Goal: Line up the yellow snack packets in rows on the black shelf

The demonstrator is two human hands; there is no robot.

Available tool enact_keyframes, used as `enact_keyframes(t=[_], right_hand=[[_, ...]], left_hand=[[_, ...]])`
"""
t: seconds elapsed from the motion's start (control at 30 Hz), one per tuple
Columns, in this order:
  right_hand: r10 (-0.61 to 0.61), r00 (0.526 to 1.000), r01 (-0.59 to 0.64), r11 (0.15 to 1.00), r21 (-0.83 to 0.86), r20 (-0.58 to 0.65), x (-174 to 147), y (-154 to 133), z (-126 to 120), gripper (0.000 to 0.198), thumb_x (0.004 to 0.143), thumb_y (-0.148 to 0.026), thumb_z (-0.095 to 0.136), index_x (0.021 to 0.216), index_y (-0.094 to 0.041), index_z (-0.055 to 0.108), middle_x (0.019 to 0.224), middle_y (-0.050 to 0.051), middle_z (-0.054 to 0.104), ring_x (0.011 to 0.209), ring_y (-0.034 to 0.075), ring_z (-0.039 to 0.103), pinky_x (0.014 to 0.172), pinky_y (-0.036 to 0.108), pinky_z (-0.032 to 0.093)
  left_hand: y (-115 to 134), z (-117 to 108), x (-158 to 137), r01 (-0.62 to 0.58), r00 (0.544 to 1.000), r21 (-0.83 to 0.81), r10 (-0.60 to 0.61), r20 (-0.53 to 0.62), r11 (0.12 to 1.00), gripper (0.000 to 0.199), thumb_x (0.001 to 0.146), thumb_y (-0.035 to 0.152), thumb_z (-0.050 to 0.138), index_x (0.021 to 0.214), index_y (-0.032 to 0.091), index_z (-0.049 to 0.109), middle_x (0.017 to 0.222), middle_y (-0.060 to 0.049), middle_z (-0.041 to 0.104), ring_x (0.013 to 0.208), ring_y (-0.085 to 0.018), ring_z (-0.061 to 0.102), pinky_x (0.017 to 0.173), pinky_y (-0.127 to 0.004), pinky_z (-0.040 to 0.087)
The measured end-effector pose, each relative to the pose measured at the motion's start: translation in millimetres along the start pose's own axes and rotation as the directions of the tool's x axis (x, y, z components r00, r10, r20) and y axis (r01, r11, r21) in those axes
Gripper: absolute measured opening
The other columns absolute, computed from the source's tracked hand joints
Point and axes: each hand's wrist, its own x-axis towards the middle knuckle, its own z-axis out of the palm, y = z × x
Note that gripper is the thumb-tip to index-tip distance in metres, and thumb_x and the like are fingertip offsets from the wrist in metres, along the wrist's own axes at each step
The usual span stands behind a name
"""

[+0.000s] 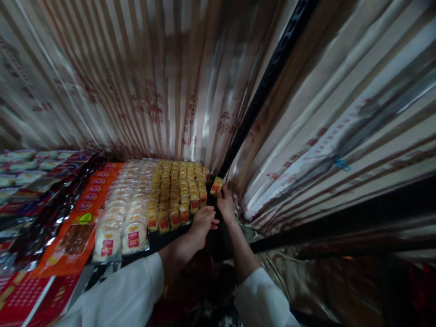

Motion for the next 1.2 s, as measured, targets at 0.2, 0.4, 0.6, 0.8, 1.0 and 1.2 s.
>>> enact_keyframes(t=[0.2, 0.4, 0.6, 0.8, 1.0, 1.2], right_hand=[[0.011, 0.999, -0.004, 0.989, -0.149, 0.041, 37.9, 7.9, 25.2, 0.043, 0.082, -0.023, 0.040, 0.122, -0.014, 0.053, 0.108, 0.012, 0.062, 0.101, 0.023, 0.055, 0.089, 0.036, 0.040], [-0.049, 0.998, 0.057, 0.968, -0.246, 0.041, 51.0, 11.2, 41.7, 0.040, 0.082, -0.021, 0.042, 0.119, -0.018, 0.056, 0.100, 0.009, 0.065, 0.095, 0.021, 0.057, 0.086, 0.032, 0.041], [-0.031, 0.998, 0.051, 0.933, -0.357, 0.063, 51.5, 9.8, 48.6, 0.037, 0.086, -0.025, 0.039, 0.116, -0.016, 0.059, 0.097, 0.012, 0.066, 0.090, 0.022, 0.060, 0.082, 0.031, 0.041], [-0.072, 0.995, 0.092, 0.935, -0.342, 0.072, 54.6, 7.9, 54.1, 0.036, 0.086, -0.021, 0.038, 0.114, -0.015, 0.059, 0.100, 0.011, 0.066, 0.094, 0.020, 0.059, 0.085, 0.029, 0.041], [-0.059, 0.995, 0.082, 0.943, -0.323, 0.080, 58.0, 6.3, 57.0, 0.035, 0.085, -0.020, 0.041, 0.113, -0.012, 0.060, 0.104, 0.013, 0.065, 0.097, 0.021, 0.059, 0.089, 0.031, 0.041], [-0.007, 0.994, 0.031, 0.975, -0.222, 0.108, 59.3, 6.8, 55.4, 0.038, 0.085, -0.023, 0.042, 0.118, -0.011, 0.056, 0.115, 0.013, 0.062, 0.107, 0.019, 0.056, 0.095, 0.029, 0.040]], left_hand=[[11.5, 7.9, 22.3, -0.020, 1.000, 0.064, 0.021, -0.014, 0.998, 0.016, 0.074, 0.011, 0.055, 0.089, 0.014, 0.057, 0.099, -0.007, 0.059, 0.058, -0.007, 0.057, 0.050, -0.018, 0.042], [10.7, 2.8, 16.2, -0.014, 0.999, 0.136, 0.009, 0.036, 0.991, 0.017, 0.071, 0.008, 0.051, 0.084, 0.014, 0.058, 0.097, -0.007, 0.060, 0.061, -0.008, 0.057, 0.052, -0.019, 0.042], [-2.4, -2.2, 8.6, 0.025, 0.996, 0.156, -0.038, 0.080, 0.987, 0.019, 0.066, 0.010, 0.051, 0.083, 0.014, 0.059, 0.095, -0.007, 0.061, 0.062, -0.010, 0.057, 0.052, -0.021, 0.040], [-6.9, -9.1, 2.4, 0.051, 0.993, 0.150, -0.066, 0.096, 0.987, 0.019, 0.063, 0.010, 0.051, 0.079, 0.013, 0.061, 0.087, -0.006, 0.062, 0.064, -0.013, 0.057, 0.053, -0.022, 0.039], [-15.8, -14.5, -2.9, 0.081, 0.987, 0.127, -0.098, 0.130, 0.989, 0.019, 0.060, 0.015, 0.055, 0.078, 0.015, 0.061, 0.085, -0.005, 0.061, 0.064, -0.013, 0.056, 0.053, -0.023, 0.039], [-28.7, -21.3, -6.2, 0.116, 0.981, 0.174, -0.140, 0.133, 0.978, 0.021, 0.062, 0.014, 0.050, 0.082, 0.014, 0.057, 0.076, 0.000, 0.056, 0.064, -0.011, 0.056, 0.056, -0.023, 0.039]])
